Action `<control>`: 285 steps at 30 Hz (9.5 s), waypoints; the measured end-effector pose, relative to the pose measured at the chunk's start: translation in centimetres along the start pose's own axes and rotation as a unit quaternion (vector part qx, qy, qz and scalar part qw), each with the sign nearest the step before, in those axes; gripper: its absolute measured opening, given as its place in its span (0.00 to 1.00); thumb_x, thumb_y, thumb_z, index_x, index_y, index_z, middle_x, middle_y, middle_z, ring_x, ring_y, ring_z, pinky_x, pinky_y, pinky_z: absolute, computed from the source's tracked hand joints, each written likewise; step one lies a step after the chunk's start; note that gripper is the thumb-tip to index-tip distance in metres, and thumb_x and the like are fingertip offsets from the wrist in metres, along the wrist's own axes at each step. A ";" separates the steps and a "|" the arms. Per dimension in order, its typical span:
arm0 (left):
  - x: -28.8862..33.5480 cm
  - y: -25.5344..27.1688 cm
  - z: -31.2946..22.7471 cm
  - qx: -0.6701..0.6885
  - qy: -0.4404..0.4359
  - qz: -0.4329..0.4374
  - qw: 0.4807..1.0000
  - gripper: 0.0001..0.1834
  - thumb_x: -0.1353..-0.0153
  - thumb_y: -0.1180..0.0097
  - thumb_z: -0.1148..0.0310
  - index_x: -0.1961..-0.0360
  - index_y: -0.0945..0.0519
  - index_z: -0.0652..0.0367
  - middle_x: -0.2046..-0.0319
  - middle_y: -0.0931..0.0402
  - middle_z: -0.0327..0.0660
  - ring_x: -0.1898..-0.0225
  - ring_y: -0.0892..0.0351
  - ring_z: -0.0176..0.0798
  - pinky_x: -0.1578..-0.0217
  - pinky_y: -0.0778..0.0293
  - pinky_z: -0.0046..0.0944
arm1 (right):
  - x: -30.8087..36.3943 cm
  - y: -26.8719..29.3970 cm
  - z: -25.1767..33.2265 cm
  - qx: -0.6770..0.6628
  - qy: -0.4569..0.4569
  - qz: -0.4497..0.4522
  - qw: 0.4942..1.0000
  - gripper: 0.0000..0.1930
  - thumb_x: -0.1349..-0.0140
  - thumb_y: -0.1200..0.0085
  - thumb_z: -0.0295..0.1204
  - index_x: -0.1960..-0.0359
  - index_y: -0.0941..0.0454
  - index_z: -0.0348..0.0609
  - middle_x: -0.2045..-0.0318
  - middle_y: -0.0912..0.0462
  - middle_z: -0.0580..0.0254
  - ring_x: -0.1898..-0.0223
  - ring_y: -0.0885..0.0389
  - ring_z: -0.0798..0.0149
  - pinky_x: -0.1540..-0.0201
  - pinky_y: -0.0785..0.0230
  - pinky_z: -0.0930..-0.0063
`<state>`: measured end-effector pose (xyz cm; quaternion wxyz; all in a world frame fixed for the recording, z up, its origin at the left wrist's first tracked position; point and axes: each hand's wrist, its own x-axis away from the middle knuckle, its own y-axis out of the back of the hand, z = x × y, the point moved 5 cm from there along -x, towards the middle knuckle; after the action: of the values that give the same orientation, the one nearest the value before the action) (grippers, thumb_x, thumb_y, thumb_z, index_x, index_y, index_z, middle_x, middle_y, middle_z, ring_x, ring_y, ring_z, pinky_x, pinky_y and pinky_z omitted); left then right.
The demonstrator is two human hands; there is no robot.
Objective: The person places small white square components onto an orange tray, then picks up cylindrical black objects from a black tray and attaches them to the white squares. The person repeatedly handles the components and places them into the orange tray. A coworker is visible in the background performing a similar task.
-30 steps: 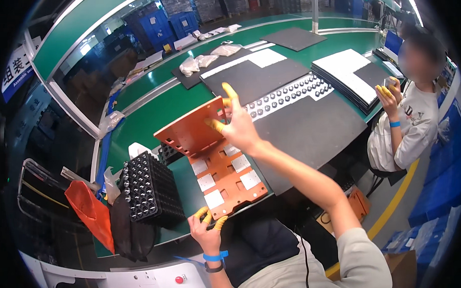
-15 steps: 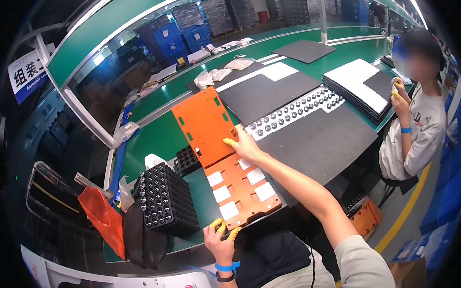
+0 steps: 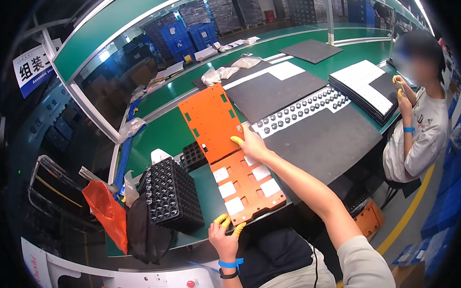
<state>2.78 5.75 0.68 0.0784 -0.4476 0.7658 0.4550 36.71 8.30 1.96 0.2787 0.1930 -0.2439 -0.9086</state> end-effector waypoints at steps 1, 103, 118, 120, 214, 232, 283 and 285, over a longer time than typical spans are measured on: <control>-0.1 0.1 0.0 0.000 0.000 0.001 1.000 0.23 0.59 0.22 0.61 0.63 0.14 0.63 0.60 0.18 0.42 0.58 0.22 0.49 0.56 0.27 0.47 | 0.2 0.3 0.3 0.016 -0.008 -0.009 1.000 0.28 0.34 0.40 0.43 0.43 0.31 0.33 0.50 0.21 0.40 0.46 0.22 0.43 0.45 0.31 0.53; 1.2 -1.7 0.2 -0.054 0.019 0.009 0.998 0.32 0.49 0.29 0.45 0.57 0.20 0.64 0.54 0.21 0.44 0.52 0.28 0.52 0.48 0.36 0.50 | -0.3 29.4 -21.8 0.372 0.156 -0.202 0.893 0.09 0.45 0.39 0.25 0.62 0.19 0.42 0.58 0.19 0.57 0.49 0.24 0.53 0.39 0.37 0.59; 1.2 -1.7 0.2 -0.050 0.024 0.002 0.998 0.33 0.50 0.29 0.42 0.58 0.20 0.64 0.55 0.21 0.43 0.53 0.28 0.52 0.49 0.36 0.49 | 7.6 21.4 -11.6 0.320 0.116 -0.042 0.939 0.21 0.50 0.29 0.44 0.70 0.23 0.40 0.69 0.20 0.51 0.63 0.21 0.48 0.58 0.29 0.54; 1.2 -1.7 0.3 -0.056 0.018 -0.004 0.998 0.34 0.50 0.29 0.42 0.58 0.20 0.64 0.56 0.21 0.44 0.53 0.27 0.52 0.49 0.36 0.49 | 7.0 22.7 -12.2 0.239 0.055 -0.009 0.969 0.20 0.51 0.27 0.40 0.69 0.24 0.38 0.67 0.19 0.50 0.62 0.21 0.46 0.59 0.29 0.54; -6.4 -6.8 -4.1 0.206 0.154 0.056 0.965 0.07 0.30 0.44 0.73 0.63 0.27 0.67 0.75 0.30 0.34 0.75 0.36 0.25 0.74 0.37 0.31 | 11.6 23.2 -12.4 0.316 0.144 -0.178 0.921 0.09 0.43 0.39 0.28 0.63 0.20 0.37 0.63 0.21 0.53 0.55 0.23 0.50 0.52 0.29 0.58; -6.6 -6.7 -6.1 0.125 0.125 0.067 0.982 0.09 0.33 0.41 0.70 0.64 0.25 0.65 0.81 0.28 0.41 0.83 0.39 0.33 0.80 0.43 0.39 | 6.8 24.0 -16.0 0.288 0.017 -0.177 0.941 0.12 0.43 0.37 0.34 0.64 0.22 0.40 0.63 0.21 0.54 0.53 0.24 0.52 0.50 0.32 0.58; -6.8 -9.8 -9.8 0.808 0.333 0.211 0.438 0.12 0.25 0.56 0.62 0.50 0.25 0.54 0.68 0.30 0.30 0.71 0.38 0.28 0.73 0.40 0.30 | 16.5 13.7 7.0 -0.165 0.287 0.023 0.943 0.16 0.42 0.33 0.35 0.56 0.17 0.40 0.58 0.19 0.55 0.56 0.22 0.56 0.49 0.30 0.63; -6.6 -11.1 -11.2 0.795 0.350 0.239 0.433 0.12 0.25 0.56 0.60 0.50 0.25 0.53 0.68 0.29 0.30 0.71 0.37 0.28 0.72 0.38 0.30 | 16.4 13.9 5.8 -0.183 0.238 -0.012 0.954 0.12 0.46 0.31 0.27 0.60 0.16 0.38 0.61 0.19 0.55 0.59 0.21 0.58 0.53 0.28 0.66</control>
<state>18.21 -0.85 3.62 0.0126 -0.1074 0.8278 -0.5505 26.95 -9.71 10.76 0.3480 0.3519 0.0025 -0.8690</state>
